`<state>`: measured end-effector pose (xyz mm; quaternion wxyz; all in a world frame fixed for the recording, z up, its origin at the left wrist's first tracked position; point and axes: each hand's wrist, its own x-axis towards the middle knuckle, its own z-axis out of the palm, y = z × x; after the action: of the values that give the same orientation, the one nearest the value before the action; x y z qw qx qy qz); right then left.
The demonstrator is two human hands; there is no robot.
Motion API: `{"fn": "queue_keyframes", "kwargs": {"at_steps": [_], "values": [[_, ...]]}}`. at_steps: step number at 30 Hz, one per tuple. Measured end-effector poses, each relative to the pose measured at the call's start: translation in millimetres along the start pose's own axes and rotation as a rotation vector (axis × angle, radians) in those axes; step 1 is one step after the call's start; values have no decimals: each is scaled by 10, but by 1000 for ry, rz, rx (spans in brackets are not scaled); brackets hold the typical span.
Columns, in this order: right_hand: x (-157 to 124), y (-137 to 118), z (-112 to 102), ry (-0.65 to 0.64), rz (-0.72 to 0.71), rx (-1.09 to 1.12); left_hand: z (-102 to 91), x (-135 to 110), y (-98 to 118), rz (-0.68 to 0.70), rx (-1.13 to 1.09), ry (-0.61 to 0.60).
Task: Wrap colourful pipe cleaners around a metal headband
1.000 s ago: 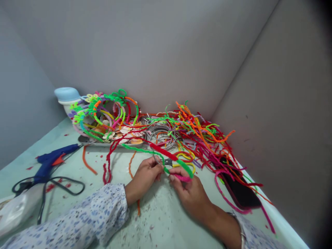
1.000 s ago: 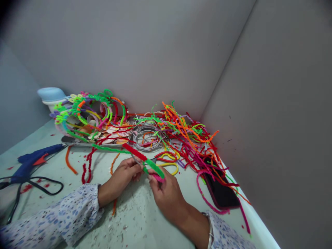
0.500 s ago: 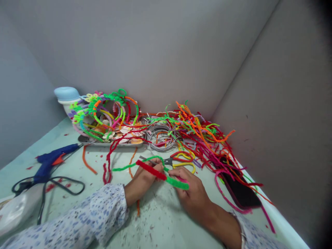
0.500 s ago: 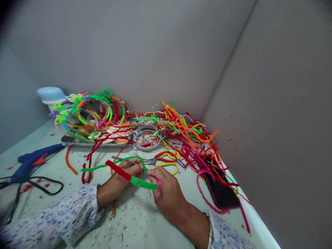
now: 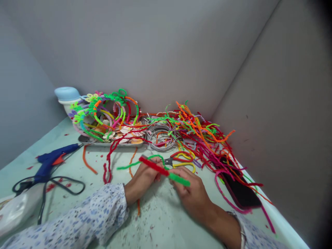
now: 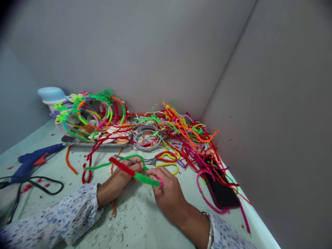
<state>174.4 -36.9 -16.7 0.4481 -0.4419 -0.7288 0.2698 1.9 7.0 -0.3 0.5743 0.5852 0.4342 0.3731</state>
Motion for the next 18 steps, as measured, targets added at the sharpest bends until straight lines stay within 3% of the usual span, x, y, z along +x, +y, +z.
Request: {"fn": "queue_keyframes", "kwargs": {"at_steps": [3,6,18], "values": [[21,10,24,23,288,260,35,-8,27,-21,-31,35],[68,2,29,55,447,417,59,5,33,-14,-109,61],[134,-43,-28,40,569,616,58,-4,61,54,-132,66]]}}
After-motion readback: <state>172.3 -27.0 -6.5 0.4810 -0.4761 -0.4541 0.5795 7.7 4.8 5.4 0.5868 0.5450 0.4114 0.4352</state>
